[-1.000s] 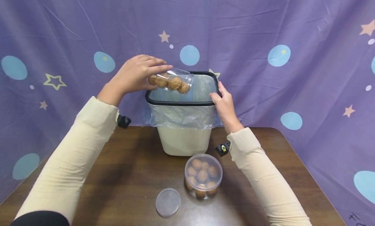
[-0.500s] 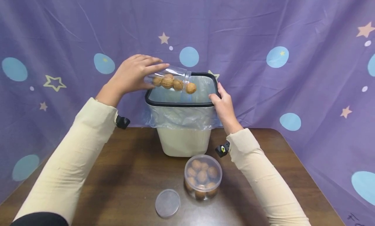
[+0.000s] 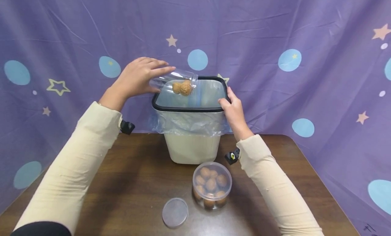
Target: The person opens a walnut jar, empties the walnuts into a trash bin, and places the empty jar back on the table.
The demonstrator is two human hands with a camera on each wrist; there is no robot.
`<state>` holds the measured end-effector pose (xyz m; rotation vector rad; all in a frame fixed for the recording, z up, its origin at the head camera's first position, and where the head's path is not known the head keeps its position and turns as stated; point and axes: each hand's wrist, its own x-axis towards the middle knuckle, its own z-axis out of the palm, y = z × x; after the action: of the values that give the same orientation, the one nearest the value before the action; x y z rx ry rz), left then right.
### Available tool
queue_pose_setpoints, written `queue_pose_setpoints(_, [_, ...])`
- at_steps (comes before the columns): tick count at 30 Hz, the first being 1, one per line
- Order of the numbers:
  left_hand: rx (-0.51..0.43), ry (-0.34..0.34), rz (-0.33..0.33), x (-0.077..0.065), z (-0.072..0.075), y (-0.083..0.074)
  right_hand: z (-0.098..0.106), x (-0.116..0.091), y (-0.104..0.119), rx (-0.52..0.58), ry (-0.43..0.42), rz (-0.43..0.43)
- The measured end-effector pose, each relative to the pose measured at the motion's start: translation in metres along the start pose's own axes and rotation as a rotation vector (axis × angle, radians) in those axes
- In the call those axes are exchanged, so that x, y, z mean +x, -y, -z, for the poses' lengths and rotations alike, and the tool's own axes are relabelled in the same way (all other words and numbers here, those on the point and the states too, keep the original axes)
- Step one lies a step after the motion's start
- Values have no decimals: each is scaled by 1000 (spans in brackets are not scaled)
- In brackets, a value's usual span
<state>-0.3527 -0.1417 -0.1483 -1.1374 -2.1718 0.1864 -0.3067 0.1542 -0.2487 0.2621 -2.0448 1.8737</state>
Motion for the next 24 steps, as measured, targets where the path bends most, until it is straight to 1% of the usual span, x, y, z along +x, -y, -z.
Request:
queue_pose_setpoints(3, [15,8,4,0,0,0,0,1,-1,-7,-1,-2])
queue_pose_setpoints(6, [29,15,23,1,1,-1,1,1,-1,-13,-4,-3])
queue_pose_setpoints(12, [-8,7,-4,2,2,-4,1,1,0,-4,-5,1])
queue_pose_setpoints(16, [1,19,17,3,1,-5,1,0,1,-3,-1,2])
queue_pose_setpoints(20, [-32,23,5,3,0,-6,1,0,1,-10,-3,0])
queue_pose_setpoints(24, [-4,29,19,3,0,-6,1,-1,1,-8,-6,3])
